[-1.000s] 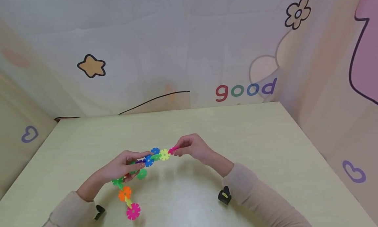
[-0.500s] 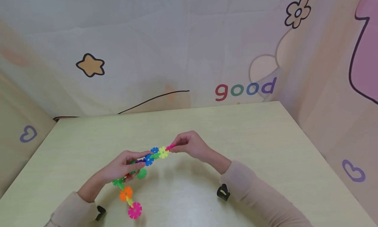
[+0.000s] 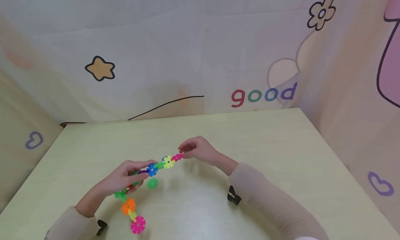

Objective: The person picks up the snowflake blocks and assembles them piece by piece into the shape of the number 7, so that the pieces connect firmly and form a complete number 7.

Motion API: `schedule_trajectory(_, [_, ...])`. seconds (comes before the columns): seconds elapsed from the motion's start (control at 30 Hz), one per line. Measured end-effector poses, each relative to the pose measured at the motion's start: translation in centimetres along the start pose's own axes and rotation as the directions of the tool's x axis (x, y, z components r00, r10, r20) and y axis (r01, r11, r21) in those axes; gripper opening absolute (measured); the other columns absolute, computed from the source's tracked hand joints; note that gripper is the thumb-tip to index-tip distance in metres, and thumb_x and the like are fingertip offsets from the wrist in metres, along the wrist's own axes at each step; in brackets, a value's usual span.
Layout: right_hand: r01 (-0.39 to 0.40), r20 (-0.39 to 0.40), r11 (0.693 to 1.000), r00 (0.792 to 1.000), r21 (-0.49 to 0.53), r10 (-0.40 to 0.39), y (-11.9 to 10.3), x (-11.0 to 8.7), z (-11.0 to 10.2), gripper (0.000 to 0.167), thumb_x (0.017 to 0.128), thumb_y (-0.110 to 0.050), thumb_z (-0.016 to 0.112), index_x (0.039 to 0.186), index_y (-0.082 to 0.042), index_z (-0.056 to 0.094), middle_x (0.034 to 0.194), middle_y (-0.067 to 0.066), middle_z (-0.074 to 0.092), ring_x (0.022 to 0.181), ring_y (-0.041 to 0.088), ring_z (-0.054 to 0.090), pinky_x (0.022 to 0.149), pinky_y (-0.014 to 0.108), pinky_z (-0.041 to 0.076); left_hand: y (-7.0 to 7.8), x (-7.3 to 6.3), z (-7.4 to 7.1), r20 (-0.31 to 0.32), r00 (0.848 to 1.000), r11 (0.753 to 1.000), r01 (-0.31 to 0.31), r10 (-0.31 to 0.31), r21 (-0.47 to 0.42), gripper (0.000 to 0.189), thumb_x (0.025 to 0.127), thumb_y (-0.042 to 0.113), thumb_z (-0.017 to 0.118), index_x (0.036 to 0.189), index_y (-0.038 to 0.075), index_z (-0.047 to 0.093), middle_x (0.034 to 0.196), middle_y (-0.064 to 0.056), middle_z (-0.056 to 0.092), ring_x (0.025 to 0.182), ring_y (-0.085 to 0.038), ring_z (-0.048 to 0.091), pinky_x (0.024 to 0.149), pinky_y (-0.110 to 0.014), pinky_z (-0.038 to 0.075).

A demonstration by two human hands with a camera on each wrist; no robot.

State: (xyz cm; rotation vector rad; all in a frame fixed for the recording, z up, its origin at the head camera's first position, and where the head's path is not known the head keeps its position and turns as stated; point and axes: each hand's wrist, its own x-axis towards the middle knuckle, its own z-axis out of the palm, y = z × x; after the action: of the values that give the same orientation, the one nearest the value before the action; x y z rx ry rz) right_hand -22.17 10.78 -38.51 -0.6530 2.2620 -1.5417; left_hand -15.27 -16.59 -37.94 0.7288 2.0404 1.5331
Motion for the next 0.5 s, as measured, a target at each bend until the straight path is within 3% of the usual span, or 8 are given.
schedule_trajectory(0.2, [-0.09, 0.003, 0.996, 0.996, -0.003, 0.09, 0.8, 2.3, 0.9, 0.029, 0.082, -0.001, 0.065, 0.11, 0.004, 0.062, 0.103, 0.018, 0.063, 0.087, 0.02, 0.062, 0.074, 0.028, 0.052, -0.1, -0.4, 0.0, 0.026, 1.0, 1.0, 0.007, -0.008, 0.02, 0.042, 0.092, 0.013, 0.054, 0.133, 0.006, 0.047, 0.053, -0.013, 0.041, 0.036, -0.016, 0.036, 0.036, -0.02, 0.038])
schedule_trajectory(0.5, [-0.124, 0.026, 0.97, 0.991, -0.21, 0.132, 2.1, 5.8, 2.4, 0.029, 0.078, -0.008, 0.072, 0.106, -0.007, 0.068, 0.087, 0.002, 0.062, 0.08, 0.017, 0.053, 0.064, 0.024, 0.047, -0.2, -0.5, -0.3, 0.086, 0.996, 1.0, -0.005, 0.003, 0.021, 0.044, 0.092, 0.013, 0.054, 0.133, 0.0, 0.044, 0.055, -0.021, 0.039, 0.036, -0.018, 0.035, 0.037, -0.018, 0.038])
